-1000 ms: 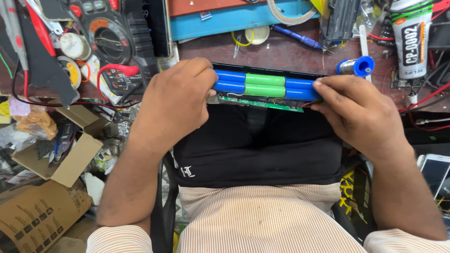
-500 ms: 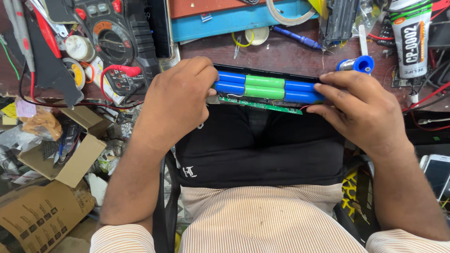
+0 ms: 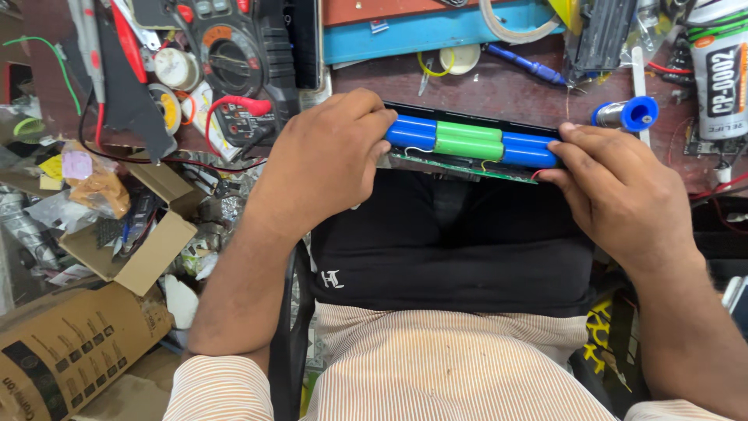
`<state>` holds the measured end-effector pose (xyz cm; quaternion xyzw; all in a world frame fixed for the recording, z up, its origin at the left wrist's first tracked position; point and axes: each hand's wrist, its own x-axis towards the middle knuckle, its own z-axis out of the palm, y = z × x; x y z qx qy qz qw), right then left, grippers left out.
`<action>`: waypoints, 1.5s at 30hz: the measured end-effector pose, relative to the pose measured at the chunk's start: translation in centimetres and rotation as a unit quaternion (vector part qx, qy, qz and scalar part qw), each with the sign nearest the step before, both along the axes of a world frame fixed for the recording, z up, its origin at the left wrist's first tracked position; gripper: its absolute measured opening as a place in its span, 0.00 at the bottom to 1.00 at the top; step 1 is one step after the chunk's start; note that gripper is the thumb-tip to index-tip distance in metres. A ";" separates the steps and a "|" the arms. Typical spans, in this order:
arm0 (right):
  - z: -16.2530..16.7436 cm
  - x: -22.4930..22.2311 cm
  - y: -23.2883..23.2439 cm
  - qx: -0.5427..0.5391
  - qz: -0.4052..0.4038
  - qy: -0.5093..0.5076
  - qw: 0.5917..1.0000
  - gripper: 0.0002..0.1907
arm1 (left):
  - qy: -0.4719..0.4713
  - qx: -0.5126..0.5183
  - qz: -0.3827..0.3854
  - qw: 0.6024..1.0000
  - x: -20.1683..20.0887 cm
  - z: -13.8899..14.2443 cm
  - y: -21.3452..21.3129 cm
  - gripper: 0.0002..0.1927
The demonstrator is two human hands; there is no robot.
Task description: The person sits at a cluttered repair bench and assembles a battery pack, placing blue and green cylindrical battery cells into a black holder fitted with a green circuit board. They press and reposition the cells to seat them, then use pliers on the pack near the end of the clip.
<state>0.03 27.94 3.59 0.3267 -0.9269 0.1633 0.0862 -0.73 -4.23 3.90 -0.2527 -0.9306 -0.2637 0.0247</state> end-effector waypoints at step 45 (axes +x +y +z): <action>-1.7 0.2 1.5 0.010 0.019 0.067 0.998 0.15 | 0.149 -0.086 0.001 0.985 -1.3 -2.2 1.3 0.04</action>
